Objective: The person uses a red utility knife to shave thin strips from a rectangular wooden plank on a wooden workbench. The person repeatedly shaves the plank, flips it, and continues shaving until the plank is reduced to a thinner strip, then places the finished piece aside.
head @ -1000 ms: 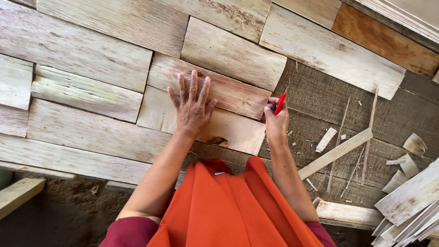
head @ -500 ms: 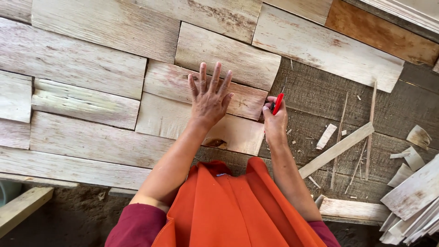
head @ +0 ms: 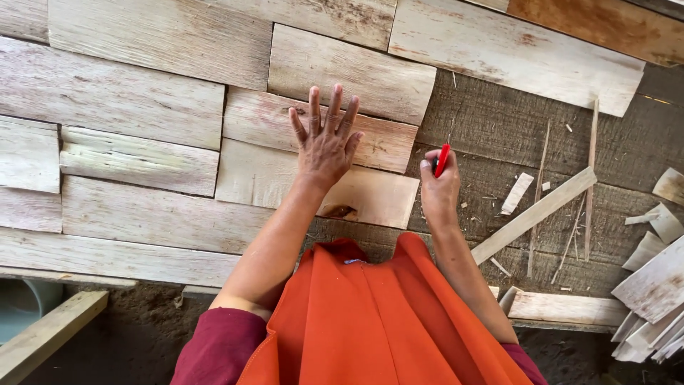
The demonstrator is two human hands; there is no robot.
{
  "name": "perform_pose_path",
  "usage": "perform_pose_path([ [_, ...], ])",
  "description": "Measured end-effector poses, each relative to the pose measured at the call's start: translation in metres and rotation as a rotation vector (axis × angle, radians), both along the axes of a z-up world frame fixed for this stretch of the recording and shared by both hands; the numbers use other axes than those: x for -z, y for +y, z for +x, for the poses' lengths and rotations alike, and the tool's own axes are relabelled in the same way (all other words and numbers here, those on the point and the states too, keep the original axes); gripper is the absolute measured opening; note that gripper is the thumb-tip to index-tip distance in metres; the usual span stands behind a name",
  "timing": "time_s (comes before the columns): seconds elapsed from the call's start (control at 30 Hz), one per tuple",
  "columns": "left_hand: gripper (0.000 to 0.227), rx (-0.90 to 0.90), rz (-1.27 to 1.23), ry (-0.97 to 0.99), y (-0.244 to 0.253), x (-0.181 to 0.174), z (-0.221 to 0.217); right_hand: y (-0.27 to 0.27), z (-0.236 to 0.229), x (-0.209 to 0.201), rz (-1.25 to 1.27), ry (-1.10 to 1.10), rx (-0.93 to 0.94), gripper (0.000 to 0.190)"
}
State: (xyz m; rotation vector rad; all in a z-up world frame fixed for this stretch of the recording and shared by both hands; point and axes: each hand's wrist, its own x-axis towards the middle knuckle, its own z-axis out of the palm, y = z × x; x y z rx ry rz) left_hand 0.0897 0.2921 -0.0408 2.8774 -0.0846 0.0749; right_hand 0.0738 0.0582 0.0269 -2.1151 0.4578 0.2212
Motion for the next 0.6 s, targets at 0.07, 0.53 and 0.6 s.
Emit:
perform_pose_path([
  [0.07,0.063,-0.011,0.004,0.009,-0.006,-0.005,-0.012,0.002,-0.017,-0.014,-0.049,0.038,-0.024,0.015],
  [0.53,0.075,0.160,-0.181,0.076,-0.050,-0.002,-0.150,-0.011,-0.082,0.020,-0.206,0.101,-0.112,0.025],
  [0.6,0.071,0.147,-0.196,0.079,-0.050,0.005,-0.152,-0.012,-0.083,0.026,-0.230,0.112,-0.079,0.025],
])
